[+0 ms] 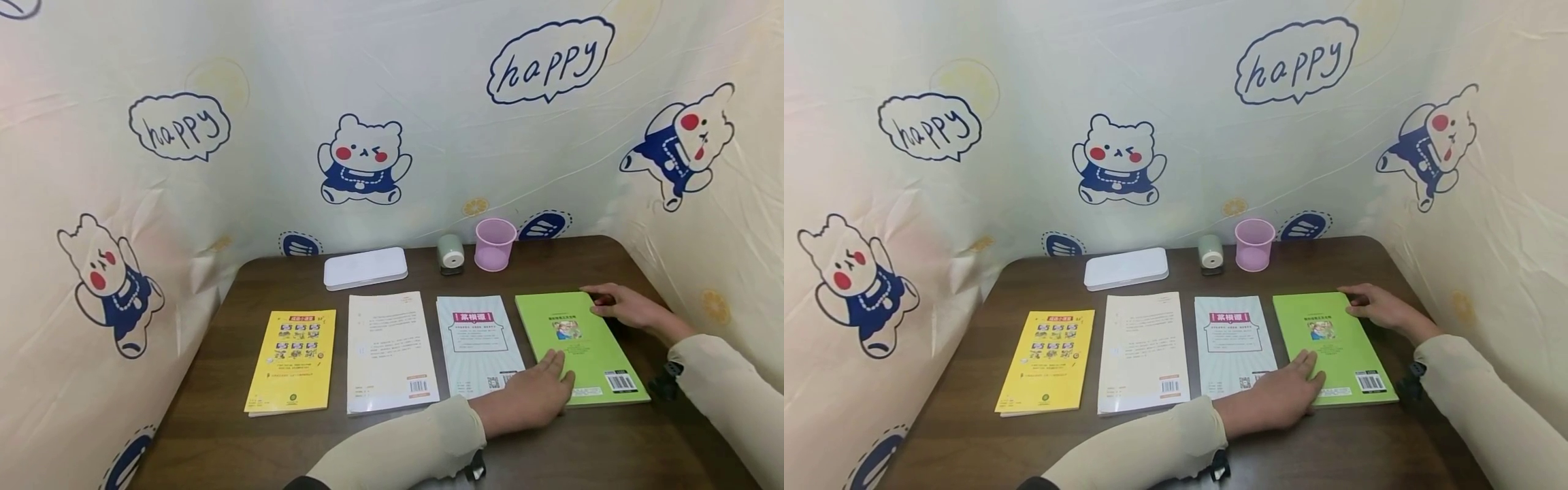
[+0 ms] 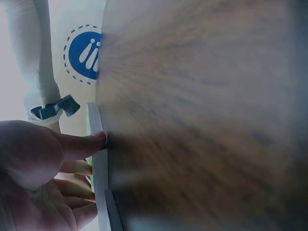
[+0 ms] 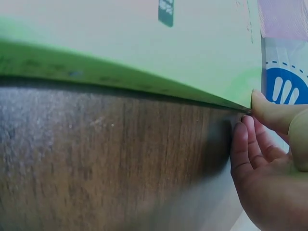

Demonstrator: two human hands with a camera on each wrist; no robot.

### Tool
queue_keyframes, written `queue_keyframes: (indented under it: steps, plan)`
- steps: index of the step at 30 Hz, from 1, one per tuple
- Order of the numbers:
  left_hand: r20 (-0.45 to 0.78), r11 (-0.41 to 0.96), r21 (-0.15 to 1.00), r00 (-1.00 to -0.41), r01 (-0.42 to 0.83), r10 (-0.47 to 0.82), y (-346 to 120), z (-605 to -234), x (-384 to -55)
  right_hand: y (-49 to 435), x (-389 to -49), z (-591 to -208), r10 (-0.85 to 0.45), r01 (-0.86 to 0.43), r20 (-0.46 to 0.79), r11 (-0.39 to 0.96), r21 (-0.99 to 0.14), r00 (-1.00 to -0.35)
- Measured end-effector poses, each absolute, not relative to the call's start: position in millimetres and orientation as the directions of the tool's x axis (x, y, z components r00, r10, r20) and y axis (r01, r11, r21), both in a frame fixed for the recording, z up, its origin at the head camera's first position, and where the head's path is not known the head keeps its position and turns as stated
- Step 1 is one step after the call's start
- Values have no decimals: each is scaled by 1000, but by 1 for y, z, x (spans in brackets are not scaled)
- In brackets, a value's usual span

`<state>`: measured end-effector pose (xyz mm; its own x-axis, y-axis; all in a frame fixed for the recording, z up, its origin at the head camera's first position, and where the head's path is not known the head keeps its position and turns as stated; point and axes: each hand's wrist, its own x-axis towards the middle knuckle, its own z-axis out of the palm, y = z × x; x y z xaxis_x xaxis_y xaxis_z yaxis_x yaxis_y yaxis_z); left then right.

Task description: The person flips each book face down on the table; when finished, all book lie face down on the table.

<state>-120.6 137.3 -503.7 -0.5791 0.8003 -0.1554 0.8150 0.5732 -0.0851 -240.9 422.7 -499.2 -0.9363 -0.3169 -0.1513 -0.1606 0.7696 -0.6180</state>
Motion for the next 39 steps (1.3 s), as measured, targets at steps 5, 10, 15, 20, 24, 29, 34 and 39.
queue_keyframes:
  steps: [5, 10, 15, 20, 24, 29, 34, 39]
  plan:
    - [-159, 583, -70, -586, 809, 794, 138, -505, -122, 423, -241, -499, -309, -159, -146, 772, -615, -940]
    - [-193, 601, -33, -595, 799, 780, 138, -501, -122, 422, -241, -499, -319, -161, -149, 765, -624, -936]
    - [-199, 601, -15, -592, 799, 781, 135, -500, -123, 420, -238, -498, -307, -152, -152, 772, -618, -940]
    - [-195, 620, -20, -611, 785, 767, 131, -499, -124, 418, -237, -498, -292, -140, -159, 781, -608, -943]
    - [-189, 631, -4, -620, 776, 761, 124, -498, -125, 416, -236, -498, -283, -134, -156, 782, -609, -946]
    - [-189, 639, 29, -623, 769, 759, 114, -494, -129, 411, -235, -500, -288, -163, -117, 782, -601, -951]
    - [-196, 668, 33, -650, 744, 734, 102, -490, -133, 400, -232, -502, -265, -198, -55, 828, -524, -963]
    - [-168, 699, 28, -686, 715, 708, 83, -488, -142, 383, -228, -498, -222, -179, -48, 881, -437, -974]
